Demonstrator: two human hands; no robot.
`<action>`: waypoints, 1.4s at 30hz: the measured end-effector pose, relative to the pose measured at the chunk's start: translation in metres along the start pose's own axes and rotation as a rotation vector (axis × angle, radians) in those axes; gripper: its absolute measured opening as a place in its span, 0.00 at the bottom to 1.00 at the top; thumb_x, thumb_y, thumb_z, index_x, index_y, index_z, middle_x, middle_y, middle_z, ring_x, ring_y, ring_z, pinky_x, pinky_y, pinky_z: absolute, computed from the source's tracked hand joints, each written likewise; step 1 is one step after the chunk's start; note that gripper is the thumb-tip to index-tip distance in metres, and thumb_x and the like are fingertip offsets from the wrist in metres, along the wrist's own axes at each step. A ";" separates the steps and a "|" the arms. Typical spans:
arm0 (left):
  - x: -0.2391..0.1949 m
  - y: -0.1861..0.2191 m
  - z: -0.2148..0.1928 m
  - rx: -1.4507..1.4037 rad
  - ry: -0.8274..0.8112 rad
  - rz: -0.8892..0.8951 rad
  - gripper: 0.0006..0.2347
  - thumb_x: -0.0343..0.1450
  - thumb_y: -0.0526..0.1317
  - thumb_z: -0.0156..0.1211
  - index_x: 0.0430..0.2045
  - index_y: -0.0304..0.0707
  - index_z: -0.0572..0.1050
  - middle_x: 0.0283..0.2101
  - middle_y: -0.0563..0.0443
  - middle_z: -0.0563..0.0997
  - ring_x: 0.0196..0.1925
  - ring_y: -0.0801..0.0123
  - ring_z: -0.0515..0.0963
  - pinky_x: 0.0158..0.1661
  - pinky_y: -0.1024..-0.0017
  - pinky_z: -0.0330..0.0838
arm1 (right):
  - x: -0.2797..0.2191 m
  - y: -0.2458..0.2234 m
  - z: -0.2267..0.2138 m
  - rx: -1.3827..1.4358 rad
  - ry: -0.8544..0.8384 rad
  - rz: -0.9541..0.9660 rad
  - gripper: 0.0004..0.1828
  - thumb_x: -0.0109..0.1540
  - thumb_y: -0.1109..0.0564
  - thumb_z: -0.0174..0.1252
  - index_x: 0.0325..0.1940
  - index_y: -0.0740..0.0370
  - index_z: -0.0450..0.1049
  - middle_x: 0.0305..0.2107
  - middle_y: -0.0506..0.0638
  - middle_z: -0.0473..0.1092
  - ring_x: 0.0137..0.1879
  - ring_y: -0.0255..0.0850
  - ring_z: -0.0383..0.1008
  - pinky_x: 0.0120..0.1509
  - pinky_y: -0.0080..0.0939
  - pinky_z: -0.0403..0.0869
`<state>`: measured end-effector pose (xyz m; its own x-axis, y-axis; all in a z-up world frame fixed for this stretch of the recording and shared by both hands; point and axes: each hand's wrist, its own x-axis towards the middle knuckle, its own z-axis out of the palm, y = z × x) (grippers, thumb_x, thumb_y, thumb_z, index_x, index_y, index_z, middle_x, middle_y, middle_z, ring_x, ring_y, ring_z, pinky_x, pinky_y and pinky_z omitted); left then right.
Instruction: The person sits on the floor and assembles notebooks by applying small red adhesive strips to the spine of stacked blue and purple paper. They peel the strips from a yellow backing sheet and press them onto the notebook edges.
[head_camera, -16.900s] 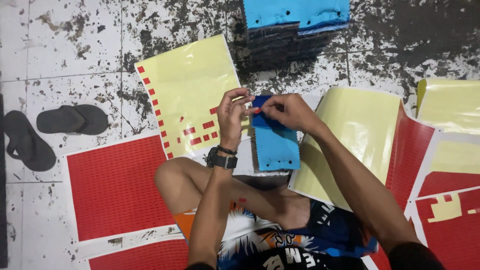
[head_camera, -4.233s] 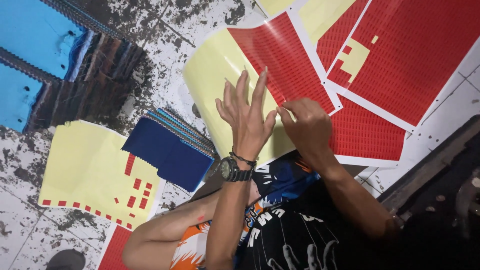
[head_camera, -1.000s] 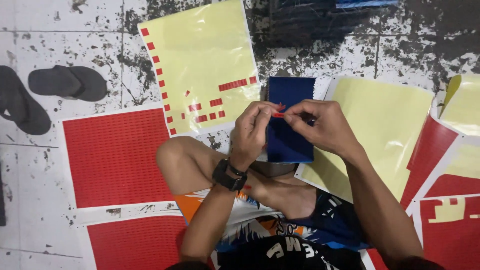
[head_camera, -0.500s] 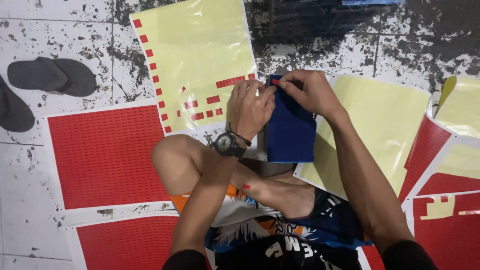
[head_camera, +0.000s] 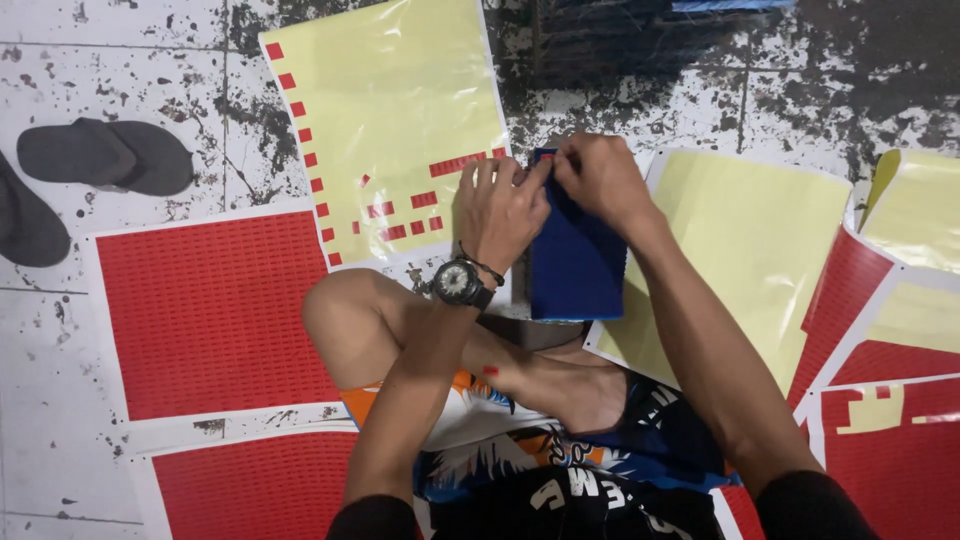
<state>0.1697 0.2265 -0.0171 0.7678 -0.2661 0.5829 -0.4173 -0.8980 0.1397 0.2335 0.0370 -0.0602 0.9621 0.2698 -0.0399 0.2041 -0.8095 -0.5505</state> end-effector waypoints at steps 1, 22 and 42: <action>0.000 0.001 -0.003 -0.001 0.002 0.002 0.11 0.68 0.43 0.57 0.43 0.53 0.78 0.30 0.53 0.69 0.38 0.58 0.77 0.48 0.54 0.72 | 0.000 -0.006 -0.002 -0.001 0.002 0.000 0.11 0.65 0.48 0.61 0.39 0.57 0.81 0.29 0.56 0.78 0.40 0.59 0.81 0.41 0.57 0.78; 0.000 -0.014 -0.009 -1.083 0.004 -0.667 0.22 0.65 0.25 0.51 0.56 0.39 0.68 0.58 0.42 0.72 0.52 0.51 0.84 0.55 0.54 0.78 | -0.033 -0.036 -0.030 -0.428 0.593 -0.658 0.09 0.60 0.57 0.64 0.27 0.51 0.71 0.29 0.44 0.69 0.37 0.44 0.72 0.40 0.42 0.71; 0.003 -0.009 -0.004 -1.238 -0.109 -0.545 0.26 0.61 0.27 0.53 0.56 0.37 0.69 0.41 0.38 0.80 0.36 0.59 0.82 0.42 0.60 0.79 | -0.031 -0.048 -0.057 0.496 -0.052 -0.028 0.06 0.64 0.57 0.64 0.44 0.57 0.82 0.25 0.50 0.79 0.33 0.41 0.81 0.41 0.40 0.77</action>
<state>0.1742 0.2353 -0.0137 0.9845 -0.0592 0.1649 -0.1659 -0.0110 0.9861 0.2043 0.0379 0.0153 0.9447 0.3235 -0.0542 0.1068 -0.4598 -0.8816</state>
